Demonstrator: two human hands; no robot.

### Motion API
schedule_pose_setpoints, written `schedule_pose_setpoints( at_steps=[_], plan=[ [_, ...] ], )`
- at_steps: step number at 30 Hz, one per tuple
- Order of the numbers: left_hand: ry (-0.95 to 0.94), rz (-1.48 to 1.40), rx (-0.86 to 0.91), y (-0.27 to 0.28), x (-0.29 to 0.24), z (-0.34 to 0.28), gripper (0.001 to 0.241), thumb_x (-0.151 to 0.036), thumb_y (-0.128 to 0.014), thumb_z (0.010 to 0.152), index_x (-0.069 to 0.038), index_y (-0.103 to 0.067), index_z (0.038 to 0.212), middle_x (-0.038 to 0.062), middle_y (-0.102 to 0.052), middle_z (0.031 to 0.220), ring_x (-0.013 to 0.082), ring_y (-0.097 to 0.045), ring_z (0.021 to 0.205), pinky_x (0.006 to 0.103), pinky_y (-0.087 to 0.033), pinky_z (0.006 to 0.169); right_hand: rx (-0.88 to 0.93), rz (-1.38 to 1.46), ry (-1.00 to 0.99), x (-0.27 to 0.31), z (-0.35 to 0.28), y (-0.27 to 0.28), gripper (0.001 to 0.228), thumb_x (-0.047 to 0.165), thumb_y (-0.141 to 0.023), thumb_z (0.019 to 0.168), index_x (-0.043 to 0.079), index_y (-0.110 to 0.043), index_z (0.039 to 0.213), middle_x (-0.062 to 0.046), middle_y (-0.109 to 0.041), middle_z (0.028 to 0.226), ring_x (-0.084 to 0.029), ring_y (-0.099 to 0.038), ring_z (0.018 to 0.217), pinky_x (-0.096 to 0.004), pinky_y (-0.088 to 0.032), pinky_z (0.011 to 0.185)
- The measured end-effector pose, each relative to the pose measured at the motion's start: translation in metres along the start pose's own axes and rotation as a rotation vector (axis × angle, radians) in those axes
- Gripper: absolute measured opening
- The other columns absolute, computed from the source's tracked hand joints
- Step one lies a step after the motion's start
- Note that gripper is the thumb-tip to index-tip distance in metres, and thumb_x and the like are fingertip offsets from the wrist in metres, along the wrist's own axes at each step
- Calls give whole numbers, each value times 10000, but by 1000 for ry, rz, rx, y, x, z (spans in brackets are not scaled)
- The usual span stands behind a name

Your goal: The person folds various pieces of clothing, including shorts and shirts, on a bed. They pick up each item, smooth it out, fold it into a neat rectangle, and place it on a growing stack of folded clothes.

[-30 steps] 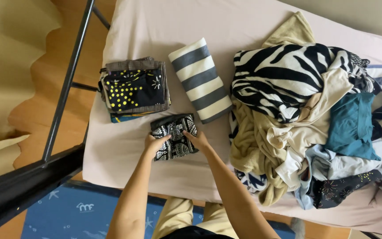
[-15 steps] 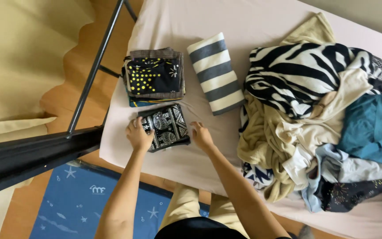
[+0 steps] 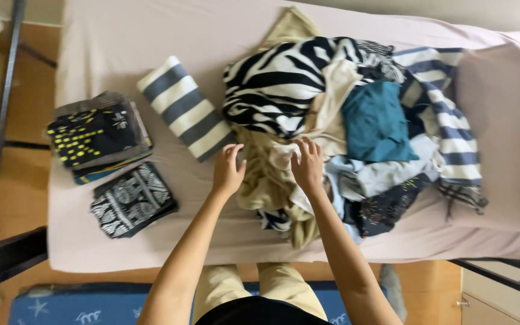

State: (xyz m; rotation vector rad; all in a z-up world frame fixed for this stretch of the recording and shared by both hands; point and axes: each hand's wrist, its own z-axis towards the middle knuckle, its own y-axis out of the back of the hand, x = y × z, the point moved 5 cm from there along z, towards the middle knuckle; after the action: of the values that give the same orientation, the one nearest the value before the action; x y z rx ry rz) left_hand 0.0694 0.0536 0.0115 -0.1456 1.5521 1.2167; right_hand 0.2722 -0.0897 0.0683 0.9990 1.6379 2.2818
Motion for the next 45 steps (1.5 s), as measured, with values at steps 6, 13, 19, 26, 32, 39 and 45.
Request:
schedule_pose_setpoints(
  at_steps=[6, 13, 19, 26, 32, 39, 45],
  plan=[
    [-20, 22, 123, -98, -77, 14, 512, -239, -777, 852, -110, -600, 1314, 145, -575, 1335, 379, -512, 1255, 494, -416, 1065, 281, -167, -115, -68, -16, 51, 723, 381, -827, 729, 309, -601, 1411, -141, -410, 1567, -406, -381, 1408, -613, -365, 992],
    [133, 181, 204, -136, -100, 12, 620, -369, -812, 791, -110, -589, 1308, 123, -619, 1325, 410, -525, 1212, 533, -387, 1029, 107, 165, 75, -148, -8, 56, 570, 258, -815, 867, 222, -624, 1403, -105, -527, 1506, -351, -461, 1416, -489, -413, 1141],
    [210, 189, 231, -124, -122, -6, 551, -372, -751, 859, -119, -588, 1320, 104, -645, 1303, 359, -572, 1222, 540, -412, 1035, -580, 205, -177, -276, 20, 69, 795, 213, -895, 829, -10, -435, 1438, -262, -555, 1339, -398, -537, 1219, -448, -467, 1012],
    [169, -19, 129, -105, -136, -7, 462, -230, -734, 883, -73, -614, 1301, 120, -681, 1244, 305, -631, 1171, 449, -494, 971, -238, 937, -676, -331, 41, -40, 703, 103, -779, 854, 11, -451, 1469, -74, -656, 990, -136, -620, 720, -273, -526, 600],
    [240, -354, 152, -125, -102, 9, 398, -194, -696, 952, -45, -610, 1311, 117, -731, 1124, 231, -714, 1022, 351, -570, 876, -29, 923, -119, -139, 22, -3, 360, -48, -654, 903, 55, -712, 1244, -33, -601, 960, -129, -580, 795, -272, -493, 689],
    [518, -789, 45, -192, -31, 25, 493, -256, -721, 978, -42, -541, 1383, 52, -715, 1164, 154, -671, 1030, 301, -531, 884, 76, 481, 231, -62, -17, 34, 359, -51, -711, 781, 121, -768, 1090, -111, -626, 972, -316, -611, 917, -372, -509, 793],
    [888, -1046, 178, -179, -70, 21, 340, -238, -705, 897, -38, -619, 1157, 8, -667, 942, 137, -625, 794, 330, -519, 632, 124, 663, -106, -55, -11, 69, 369, 61, -685, 839, 142, -636, 1196, -80, -600, 1122, -264, -661, 1006, -369, -561, 767]
  ],
)
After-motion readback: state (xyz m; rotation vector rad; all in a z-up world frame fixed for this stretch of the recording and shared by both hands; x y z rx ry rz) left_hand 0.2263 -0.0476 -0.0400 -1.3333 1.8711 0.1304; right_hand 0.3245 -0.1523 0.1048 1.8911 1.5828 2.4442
